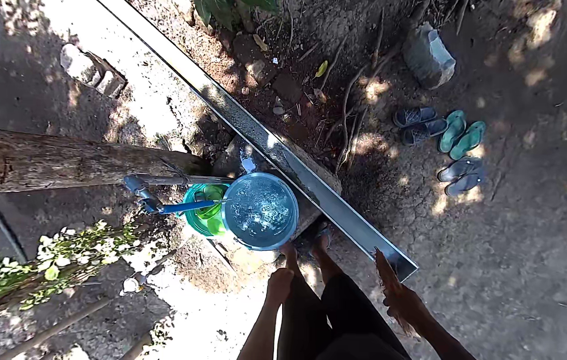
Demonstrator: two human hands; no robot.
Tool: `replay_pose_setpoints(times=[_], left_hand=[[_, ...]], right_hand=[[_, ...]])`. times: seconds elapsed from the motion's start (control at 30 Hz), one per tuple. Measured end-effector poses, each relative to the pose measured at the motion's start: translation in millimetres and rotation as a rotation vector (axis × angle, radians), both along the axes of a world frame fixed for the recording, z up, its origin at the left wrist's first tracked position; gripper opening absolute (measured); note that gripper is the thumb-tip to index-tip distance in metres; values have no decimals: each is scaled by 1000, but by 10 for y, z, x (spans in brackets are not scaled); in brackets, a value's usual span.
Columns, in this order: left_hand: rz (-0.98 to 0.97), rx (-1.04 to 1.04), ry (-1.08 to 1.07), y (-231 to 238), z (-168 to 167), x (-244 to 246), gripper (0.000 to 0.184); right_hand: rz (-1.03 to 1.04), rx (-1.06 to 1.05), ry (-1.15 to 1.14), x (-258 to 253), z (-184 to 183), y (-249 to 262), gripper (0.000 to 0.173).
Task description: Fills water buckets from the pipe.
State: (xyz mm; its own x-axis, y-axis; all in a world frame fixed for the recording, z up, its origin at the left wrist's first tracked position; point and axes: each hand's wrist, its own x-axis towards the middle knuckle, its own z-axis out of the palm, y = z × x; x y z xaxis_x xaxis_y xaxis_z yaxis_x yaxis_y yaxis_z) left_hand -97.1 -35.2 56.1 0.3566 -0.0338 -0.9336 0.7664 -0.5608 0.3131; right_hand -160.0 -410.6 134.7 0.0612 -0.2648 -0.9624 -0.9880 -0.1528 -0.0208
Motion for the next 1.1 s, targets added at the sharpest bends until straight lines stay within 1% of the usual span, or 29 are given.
replay_pose_setpoints(times=[0.13, 0.4, 0.53, 0.63, 0.83, 1.0, 1.1], left_hand=[[7, 20, 22, -53, 23, 41, 35], [32, 8, 27, -76, 22, 68, 34], [6, 13, 30, -79, -8, 46, 35], [3, 9, 28, -78, -5, 36, 34], [-4, -1, 28, -81, -42, -19, 35], [-13, 11, 41, -92, -47, -12, 36], [-17, 5, 47, -93, -30, 5, 36]], right_hand=[[24, 11, -51, -52, -45, -23, 41], [5, 3, -12, -23, -27, 1, 40], [-2, -3, -17, -61, -21, 30, 38], [7, -5, -12, -79, -40, 51, 39], [-33, 5, -17, -73, 6, 86, 38], [4, -4, -12, -62, -9, 71, 38], [13, 13, -25, -67, -10, 67, 42]])
